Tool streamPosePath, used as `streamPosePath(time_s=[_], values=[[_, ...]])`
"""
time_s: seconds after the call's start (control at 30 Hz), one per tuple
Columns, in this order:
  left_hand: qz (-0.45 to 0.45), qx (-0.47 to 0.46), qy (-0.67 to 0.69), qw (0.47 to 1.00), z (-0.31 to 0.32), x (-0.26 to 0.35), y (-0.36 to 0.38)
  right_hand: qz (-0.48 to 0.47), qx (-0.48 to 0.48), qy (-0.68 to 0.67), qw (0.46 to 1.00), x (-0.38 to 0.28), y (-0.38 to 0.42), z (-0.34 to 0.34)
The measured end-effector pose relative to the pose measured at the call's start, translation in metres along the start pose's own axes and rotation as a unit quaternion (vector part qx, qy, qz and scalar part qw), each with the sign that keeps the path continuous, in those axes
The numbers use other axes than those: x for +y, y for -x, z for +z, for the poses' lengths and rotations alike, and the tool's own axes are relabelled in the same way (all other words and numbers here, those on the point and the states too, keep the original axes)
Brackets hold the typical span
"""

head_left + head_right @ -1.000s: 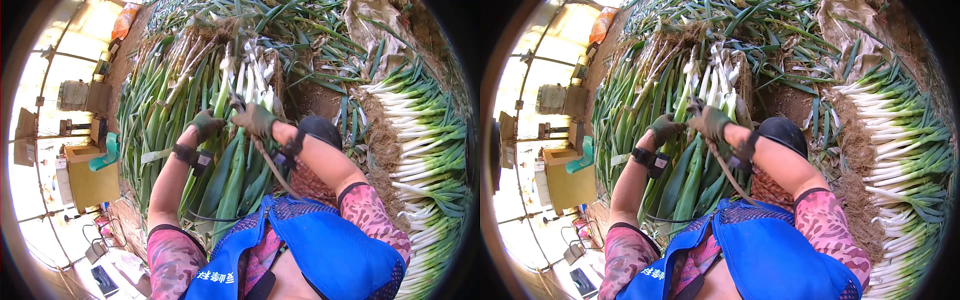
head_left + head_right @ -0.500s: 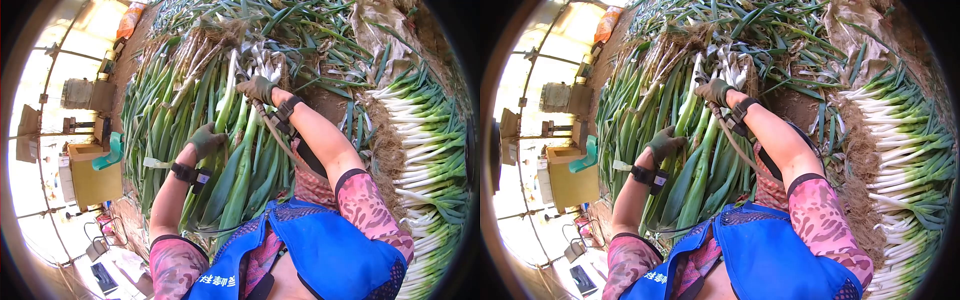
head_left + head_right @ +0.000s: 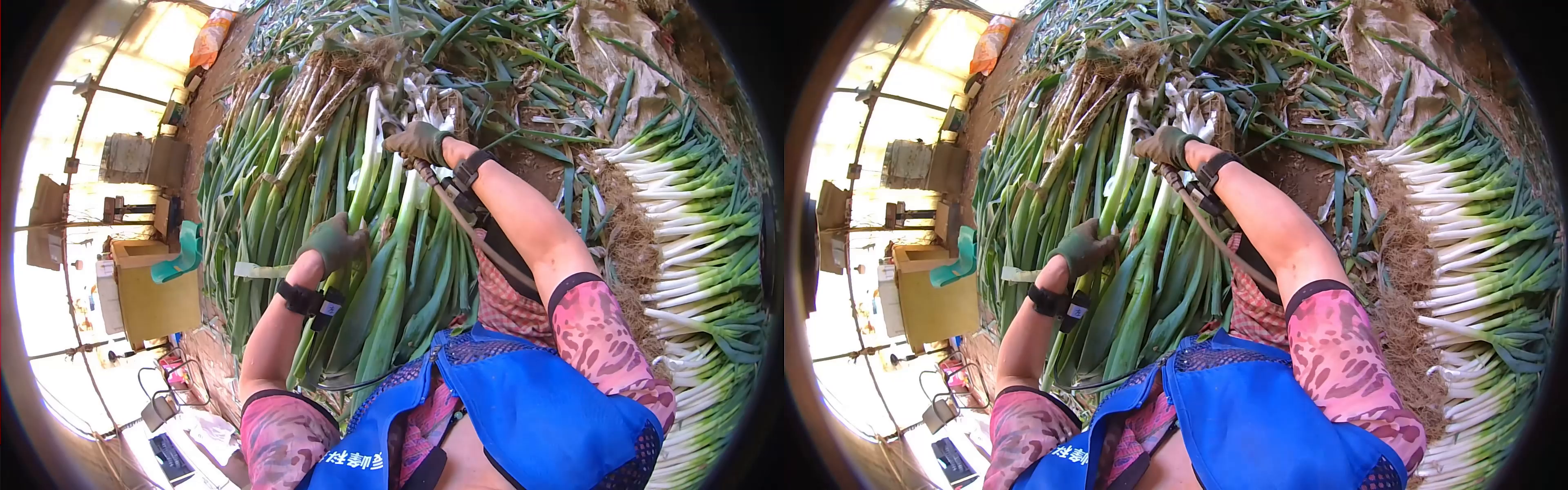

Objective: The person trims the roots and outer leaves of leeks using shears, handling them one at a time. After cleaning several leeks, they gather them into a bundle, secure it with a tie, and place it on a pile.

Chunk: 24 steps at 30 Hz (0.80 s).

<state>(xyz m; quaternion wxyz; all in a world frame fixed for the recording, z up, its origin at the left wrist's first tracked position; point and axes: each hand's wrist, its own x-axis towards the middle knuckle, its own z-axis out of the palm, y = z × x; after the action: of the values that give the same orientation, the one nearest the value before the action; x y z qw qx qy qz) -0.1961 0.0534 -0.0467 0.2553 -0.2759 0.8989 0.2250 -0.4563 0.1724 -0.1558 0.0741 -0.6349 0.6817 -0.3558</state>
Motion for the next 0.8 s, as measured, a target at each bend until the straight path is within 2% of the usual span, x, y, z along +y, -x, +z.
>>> streamPosePath(time_s=[0.03,0.07,0.13,0.2,0.23,0.3,0.33,0.4,0.43,0.47,0.5,0.57,0.6,0.67,0.73,0.77,0.8], values=[[-0.007,-0.004,-0.01,1.0,-0.003,0.006,0.005,-0.044,-0.012,0.068,0.997,-0.001,0.0,-0.001],[-0.015,-0.007,-0.02,1.0,-0.008,0.014,0.012,0.053,-0.062,-0.049,0.995,-0.005,-0.001,-0.004],[-0.022,-0.008,-0.043,0.999,-0.012,0.019,0.019,0.215,-0.089,-0.148,0.961,0.004,-0.02,0.003],[-0.025,-0.006,-0.065,0.998,-0.013,0.017,0.025,0.351,-0.004,-0.283,0.892,-0.038,-0.024,-0.029],[-0.014,-0.004,-0.074,0.997,-0.014,0.015,0.03,0.374,-0.027,-0.264,0.889,-0.042,-0.03,-0.033],[0.006,-0.003,-0.089,0.996,-0.016,0.008,0.042,0.362,-0.114,-0.203,0.903,-0.047,-0.039,-0.045],[-0.006,-0.004,-0.092,0.996,-0.02,0.01,0.052,0.439,-0.088,-0.268,0.853,-0.04,-0.041,-0.037],[-0.045,-0.005,-0.134,0.99,-0.021,0.0,0.063,0.187,-0.108,-0.039,0.976,0.037,-0.056,0.026],[-0.064,-0.006,-0.154,0.986,-0.021,-0.003,0.068,0.071,-0.07,0.09,0.991,0.035,-0.059,0.025],[-0.075,-0.01,-0.171,0.982,-0.021,-0.004,0.074,0.06,-0.103,0.166,0.979,0.031,-0.061,0.026],[-0.072,-0.017,-0.181,0.981,-0.021,-0.004,0.078,0.141,-0.115,0.099,0.978,0.027,-0.06,0.027],[-0.063,-0.031,-0.2,0.977,-0.022,-0.001,0.083,0.304,-0.105,-0.026,0.947,-0.059,-0.048,-0.035],[-0.054,-0.042,-0.193,0.979,-0.025,0.008,0.087,0.31,-0.11,-0.054,0.943,-0.071,-0.041,-0.046],[0.031,-0.076,-0.136,0.987,-0.04,0.041,0.11,0.343,-0.141,-0.098,0.924,-0.086,-0.031,-0.062],[0.106,-0.083,-0.101,0.986,-0.044,0.062,0.123,0.309,-0.165,-0.016,0.936,-0.044,-0.032,-0.019],[0.086,-0.12,-0.031,0.989,-0.042,0.061,0.121,0.292,-0.174,0.025,0.94,-0.043,-0.031,-0.013],[0.066,-0.154,0.038,0.985,-0.043,0.061,0.115,0.334,-0.211,0.002,0.919,-0.039,-0.027,-0.011]])
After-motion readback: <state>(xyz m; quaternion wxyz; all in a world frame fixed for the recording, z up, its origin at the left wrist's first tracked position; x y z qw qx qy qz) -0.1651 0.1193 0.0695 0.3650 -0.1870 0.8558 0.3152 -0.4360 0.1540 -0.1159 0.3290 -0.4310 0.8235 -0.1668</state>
